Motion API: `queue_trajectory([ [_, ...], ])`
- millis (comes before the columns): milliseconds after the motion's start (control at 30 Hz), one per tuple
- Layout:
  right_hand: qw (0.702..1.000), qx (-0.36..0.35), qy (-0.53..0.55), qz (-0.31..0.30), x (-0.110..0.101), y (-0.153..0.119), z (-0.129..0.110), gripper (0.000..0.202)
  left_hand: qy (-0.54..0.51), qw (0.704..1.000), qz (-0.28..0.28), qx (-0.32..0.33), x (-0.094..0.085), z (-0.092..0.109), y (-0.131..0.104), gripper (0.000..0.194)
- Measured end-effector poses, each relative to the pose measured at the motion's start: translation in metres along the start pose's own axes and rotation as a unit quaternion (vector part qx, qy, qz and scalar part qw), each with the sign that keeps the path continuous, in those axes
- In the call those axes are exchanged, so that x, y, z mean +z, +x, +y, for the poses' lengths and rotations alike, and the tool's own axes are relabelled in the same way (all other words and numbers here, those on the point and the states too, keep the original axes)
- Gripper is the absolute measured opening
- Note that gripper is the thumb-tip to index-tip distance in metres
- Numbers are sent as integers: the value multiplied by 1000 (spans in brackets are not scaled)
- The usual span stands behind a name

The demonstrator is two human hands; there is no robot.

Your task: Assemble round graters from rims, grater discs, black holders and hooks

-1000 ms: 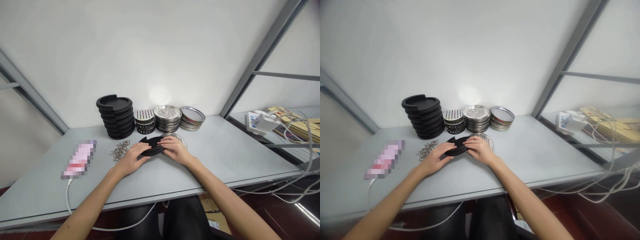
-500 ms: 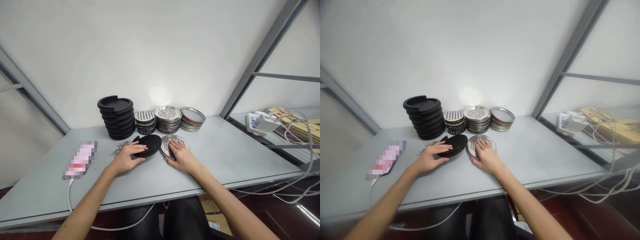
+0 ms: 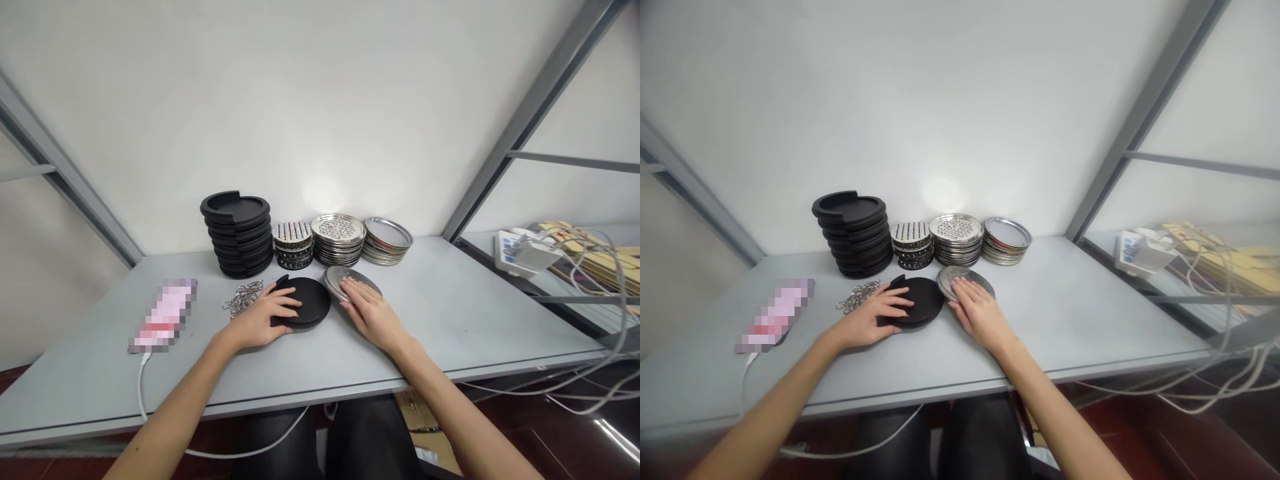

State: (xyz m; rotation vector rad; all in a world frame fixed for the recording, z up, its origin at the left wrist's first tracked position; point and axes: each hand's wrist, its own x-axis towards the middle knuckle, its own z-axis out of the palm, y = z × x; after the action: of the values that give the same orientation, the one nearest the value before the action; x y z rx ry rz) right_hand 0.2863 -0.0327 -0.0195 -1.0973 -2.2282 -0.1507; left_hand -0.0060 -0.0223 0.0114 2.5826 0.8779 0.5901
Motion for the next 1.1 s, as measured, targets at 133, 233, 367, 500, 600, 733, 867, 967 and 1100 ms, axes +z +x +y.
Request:
queue_trajectory([
  [133, 995, -76, 43, -38, -1, 1, -3, 31, 16, 999, -20, -21, 2, 2, 1, 30],
  [233, 993, -85, 62, -47, -2, 1, -4, 31, 6, 1000, -17, -25, 4, 1, 1, 31],
  [367, 990, -109, 66, -55, -1, 0, -5, 33, -3, 1000, -13, -23, 5, 1, 0, 32],
  [500, 982, -152, 84, -71, 2, 0, -6, 34, -10, 999, 2, -38, 4, 6, 0, 64],
  [600, 976, -175, 102, -77, 5, 1, -6, 35, 11, 999, -7, -44, 4, 11, 1, 76],
  [733, 976, -171, 113, -73, 5, 2, -6, 34, 65, 996, -36, -46, 7, 14, 3, 66],
  [867, 979, -142, 129, -73, -2, 4, -9, 38, 89, 994, -34, -56, 12, 15, 5, 64],
  [967, 986, -87, 138, -33, -5, 3, -7, 41, 87, 994, -30, -62, 13, 15, 5, 61],
  [1100, 990, 94, 102, 30, 1, 2, 3, 36, 72, 994, -10, -75, 15, 15, 5, 56],
])
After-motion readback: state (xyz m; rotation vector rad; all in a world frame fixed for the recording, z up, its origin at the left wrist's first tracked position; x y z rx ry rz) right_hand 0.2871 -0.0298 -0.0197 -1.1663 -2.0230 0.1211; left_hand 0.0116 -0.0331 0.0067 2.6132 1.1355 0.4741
